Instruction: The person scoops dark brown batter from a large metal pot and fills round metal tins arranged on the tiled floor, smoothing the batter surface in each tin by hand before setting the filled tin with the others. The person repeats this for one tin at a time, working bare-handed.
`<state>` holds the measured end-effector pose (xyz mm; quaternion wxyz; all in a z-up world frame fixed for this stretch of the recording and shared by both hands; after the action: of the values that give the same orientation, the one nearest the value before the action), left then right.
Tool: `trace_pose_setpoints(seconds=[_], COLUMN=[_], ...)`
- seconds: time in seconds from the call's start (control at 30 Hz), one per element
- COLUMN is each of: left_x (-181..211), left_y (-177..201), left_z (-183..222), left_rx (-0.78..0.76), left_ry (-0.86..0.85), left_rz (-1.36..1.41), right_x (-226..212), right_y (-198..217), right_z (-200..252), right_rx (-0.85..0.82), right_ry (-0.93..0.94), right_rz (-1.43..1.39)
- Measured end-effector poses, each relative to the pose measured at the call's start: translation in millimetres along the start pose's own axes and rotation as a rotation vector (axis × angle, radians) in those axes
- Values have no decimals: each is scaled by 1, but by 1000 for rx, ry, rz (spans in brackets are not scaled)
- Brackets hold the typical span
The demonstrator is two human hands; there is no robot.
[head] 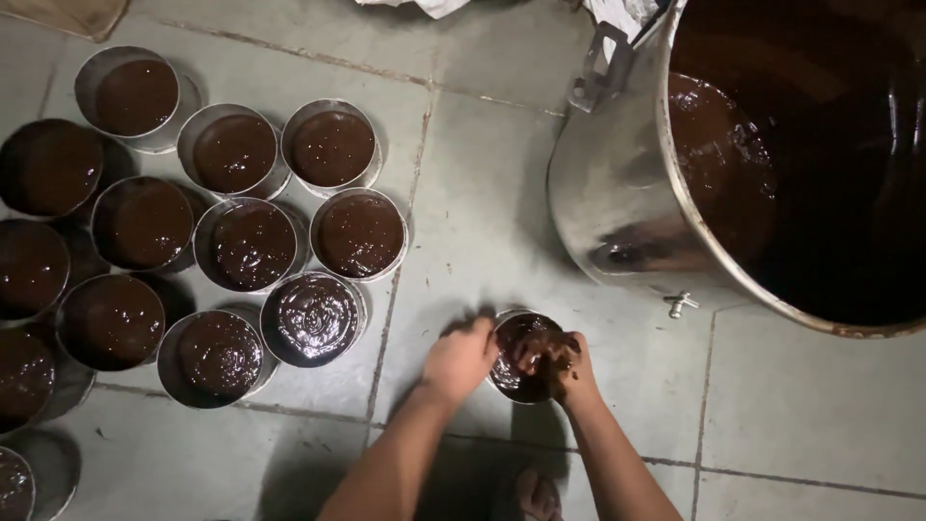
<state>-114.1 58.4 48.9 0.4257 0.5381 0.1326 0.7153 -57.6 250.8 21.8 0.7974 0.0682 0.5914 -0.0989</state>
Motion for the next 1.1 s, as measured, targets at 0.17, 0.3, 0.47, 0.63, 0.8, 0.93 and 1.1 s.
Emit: trace_pose_setpoints(seconds=[0.17,0.3,0.47,0.63,0.8,0.93,1.1], left_x=[-1,2,-2,-8,-1,8,3], left_y=[17,24,27,20,26,32,25], left_z=[-10,-17,-25,-30,-31,-32,-35], left_rx=[3,-38,-84,-75,-121,-170,-164], left_ry=[-3,-22,-21,-104,-74,-74,-109], left_rz=[-12,-54,-34,89,78,14,-27], right_x=[5,43,24,-11,32,25,15], right_y=[-24,-18,-28,-58,-54,-53,-52], right_z=[-5,-15,-3,20,35,37,50], right_rx=[-89,244,128,-28,-15,29,-90], right_ry=[166,-52,632,910,781,652,555], right_rz=[-97,82,502,929,1216,1344,1351])
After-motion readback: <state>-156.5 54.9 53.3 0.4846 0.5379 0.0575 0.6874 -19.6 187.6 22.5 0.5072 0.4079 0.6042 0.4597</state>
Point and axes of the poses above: each hand's wrist, its own z-axis away from the middle knuckle, its own y-axis out of the back of the hand, x = y × z, the point moved 5 cm from there along -z, towards the middle knuckle, and after that the axes turned 8 degrees about x, right-handed, at the moved point
